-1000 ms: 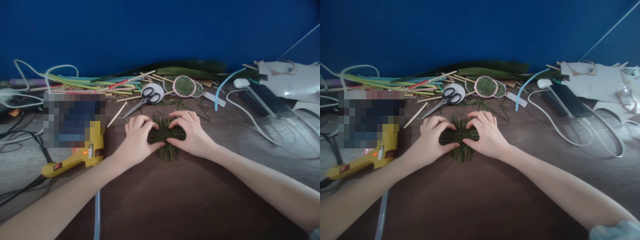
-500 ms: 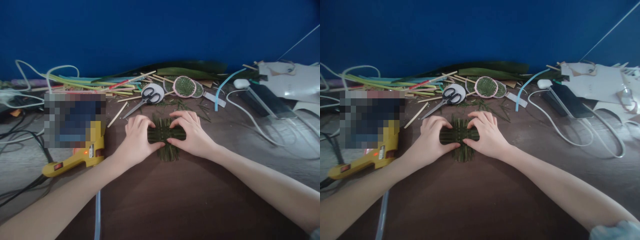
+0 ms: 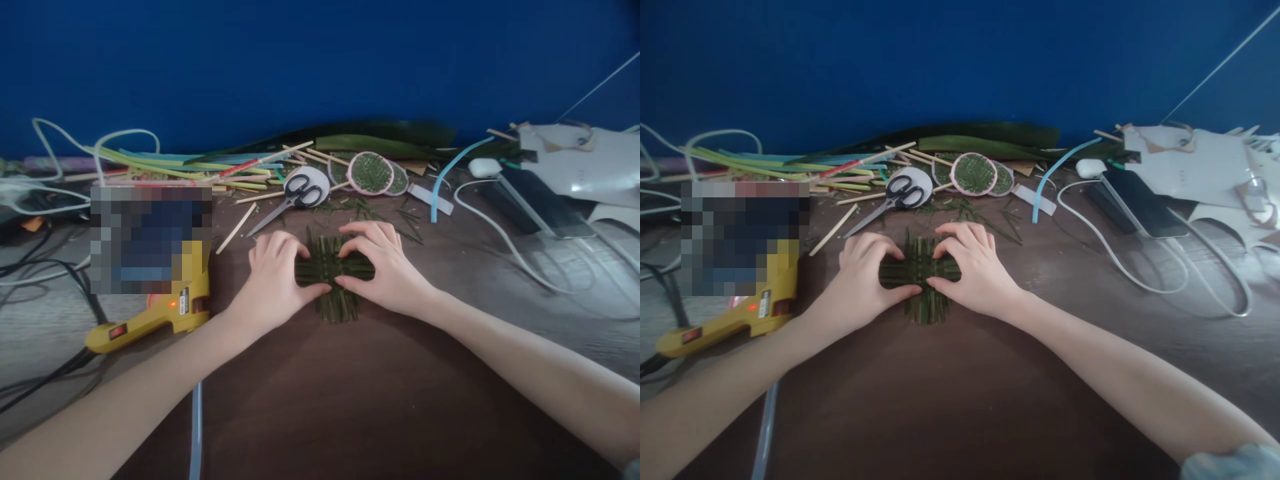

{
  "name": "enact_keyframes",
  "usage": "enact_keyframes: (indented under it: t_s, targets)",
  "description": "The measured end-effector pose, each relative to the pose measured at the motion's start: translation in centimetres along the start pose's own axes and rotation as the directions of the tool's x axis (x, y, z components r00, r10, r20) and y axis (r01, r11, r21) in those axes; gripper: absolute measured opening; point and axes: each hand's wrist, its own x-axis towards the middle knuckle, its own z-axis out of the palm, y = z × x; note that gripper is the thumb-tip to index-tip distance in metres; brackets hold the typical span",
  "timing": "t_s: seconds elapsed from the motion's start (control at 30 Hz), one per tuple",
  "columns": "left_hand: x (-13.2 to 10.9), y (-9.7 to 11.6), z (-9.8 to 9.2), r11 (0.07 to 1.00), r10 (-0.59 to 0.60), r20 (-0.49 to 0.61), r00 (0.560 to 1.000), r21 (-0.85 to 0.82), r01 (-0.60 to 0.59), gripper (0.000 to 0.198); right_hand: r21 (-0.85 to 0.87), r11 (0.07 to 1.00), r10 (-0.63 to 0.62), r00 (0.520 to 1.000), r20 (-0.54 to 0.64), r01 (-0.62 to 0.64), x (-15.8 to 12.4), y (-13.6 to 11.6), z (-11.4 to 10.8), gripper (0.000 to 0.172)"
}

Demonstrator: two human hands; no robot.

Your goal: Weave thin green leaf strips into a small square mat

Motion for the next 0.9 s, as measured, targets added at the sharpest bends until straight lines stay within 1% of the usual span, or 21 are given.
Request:
enact_keyframes:
  t_s: [0.57, 0.77, 0.9]
  targets:
    - [0.04, -0.11, 0.09, 1.0, 0.006, -0.007, 1.0, 0.027, -0.006, 0.044, 0.002, 1.0, 0.006, 1.0, 0.007, -0.006, 0.01, 0.09, 0.03, 0.017]
    - [0.01, -0.05, 0.04, 1.0, -0.001, -0.005, 1.0, 0.009, 0.001, 0.043, -0.014, 1.0, 0.015, 0.999, -0.032, -0.015, -0.08, 0.05, 0.13, 0.024]
    - [0.02, -0.01, 0.03, 1.0, -0.014, 0.0, 1.0, -0.004, 0.014, 0.042, -0.032, 0.999, 0.019, 0.999, -0.045, -0.021, -0.1, 0.15, 0.26, 0.024]
